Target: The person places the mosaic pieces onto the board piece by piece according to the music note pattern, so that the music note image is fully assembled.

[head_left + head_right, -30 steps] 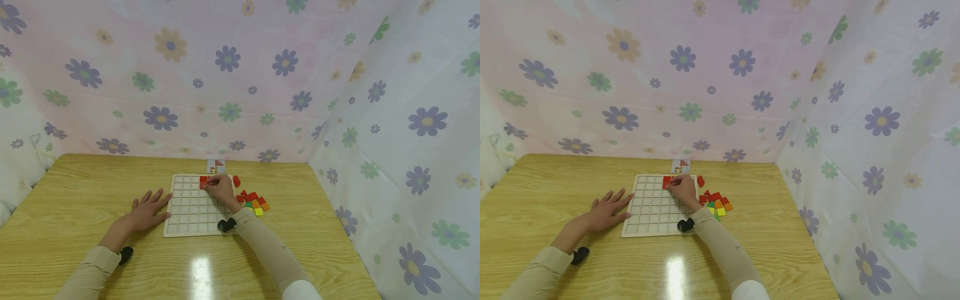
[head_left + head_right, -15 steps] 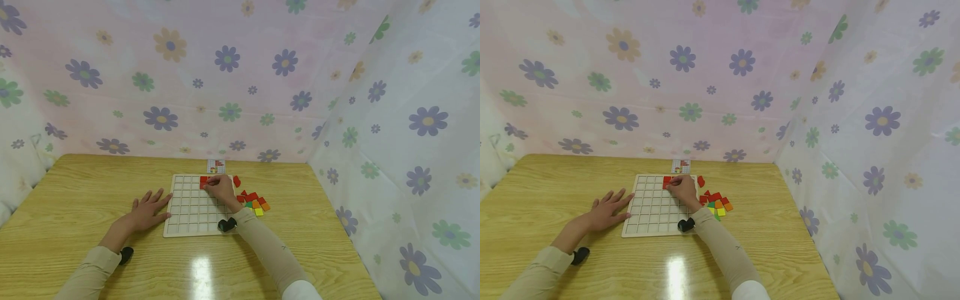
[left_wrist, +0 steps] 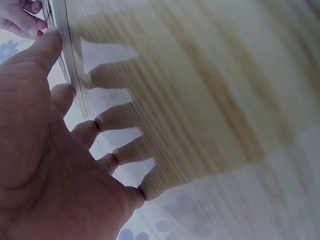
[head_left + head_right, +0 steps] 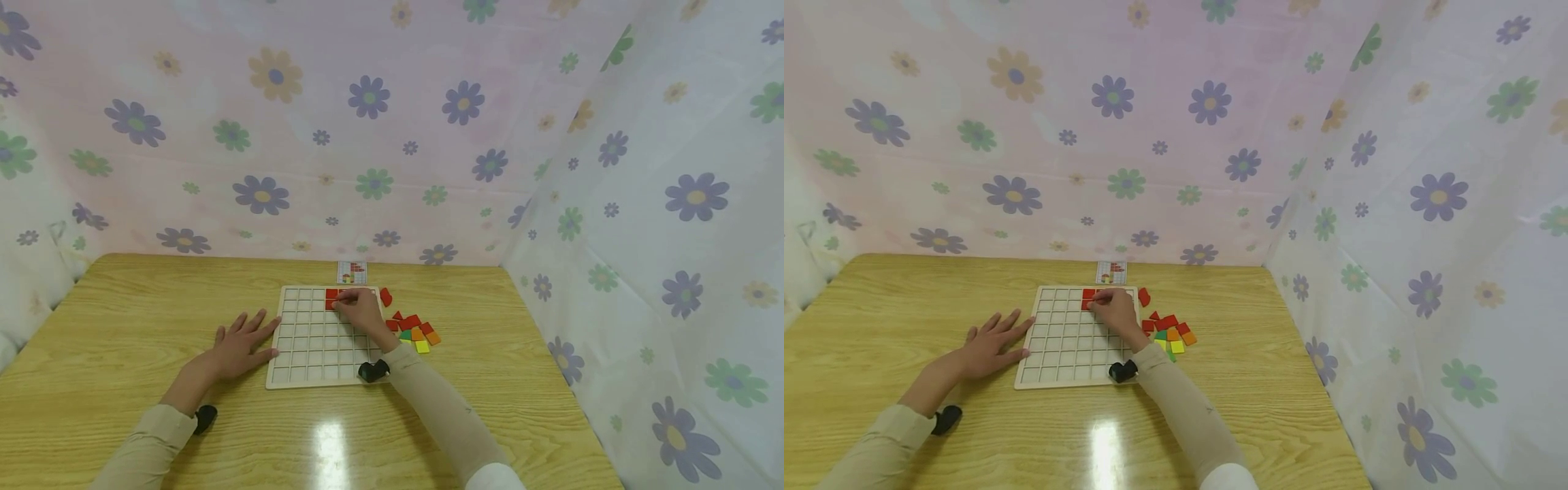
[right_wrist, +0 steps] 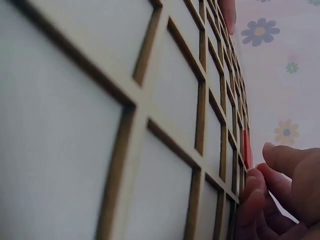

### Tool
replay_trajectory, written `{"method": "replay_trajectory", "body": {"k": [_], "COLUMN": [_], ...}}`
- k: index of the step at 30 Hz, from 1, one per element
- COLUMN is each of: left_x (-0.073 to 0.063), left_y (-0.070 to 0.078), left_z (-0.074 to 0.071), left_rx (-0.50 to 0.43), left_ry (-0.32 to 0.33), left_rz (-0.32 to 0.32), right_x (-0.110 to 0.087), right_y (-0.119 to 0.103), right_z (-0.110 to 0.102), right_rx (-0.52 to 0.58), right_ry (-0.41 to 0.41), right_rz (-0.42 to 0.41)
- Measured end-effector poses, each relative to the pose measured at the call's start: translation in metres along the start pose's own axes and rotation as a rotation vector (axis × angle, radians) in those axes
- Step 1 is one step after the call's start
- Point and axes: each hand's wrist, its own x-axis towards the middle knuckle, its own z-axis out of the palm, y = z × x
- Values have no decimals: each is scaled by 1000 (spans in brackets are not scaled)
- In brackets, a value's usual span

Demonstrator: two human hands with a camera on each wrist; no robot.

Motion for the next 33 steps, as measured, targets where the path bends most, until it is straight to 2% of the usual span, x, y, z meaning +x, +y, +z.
{"method": "replay_trajectory", "body": {"k": [5,8,12,19,25,33], "left_x": [-1,-1,-1,-2,-1,-2], "left_y": [0,-1,-1,0,2,4], "left_z": [-1,0,0,-1,-1,-2], "left_rx": [5,-3,0,7,3,-4], "left_ry": [0,1,3,6,9,13], "left_rz": [-1,2,4,5,8,9], "right_x": [-5,-9,-15,-27,-38,-43], "right_y": [-2,-3,1,9,22,38], "right_z": [-6,-15,-33,-72,-96,-109], "right_rx": [-26,-23,-38,-149,-172,-207], "right_ry": [-58,-84,-136,-239,-256,-279], "right_rz": [-45,-46,-26,-29,10,42]}}
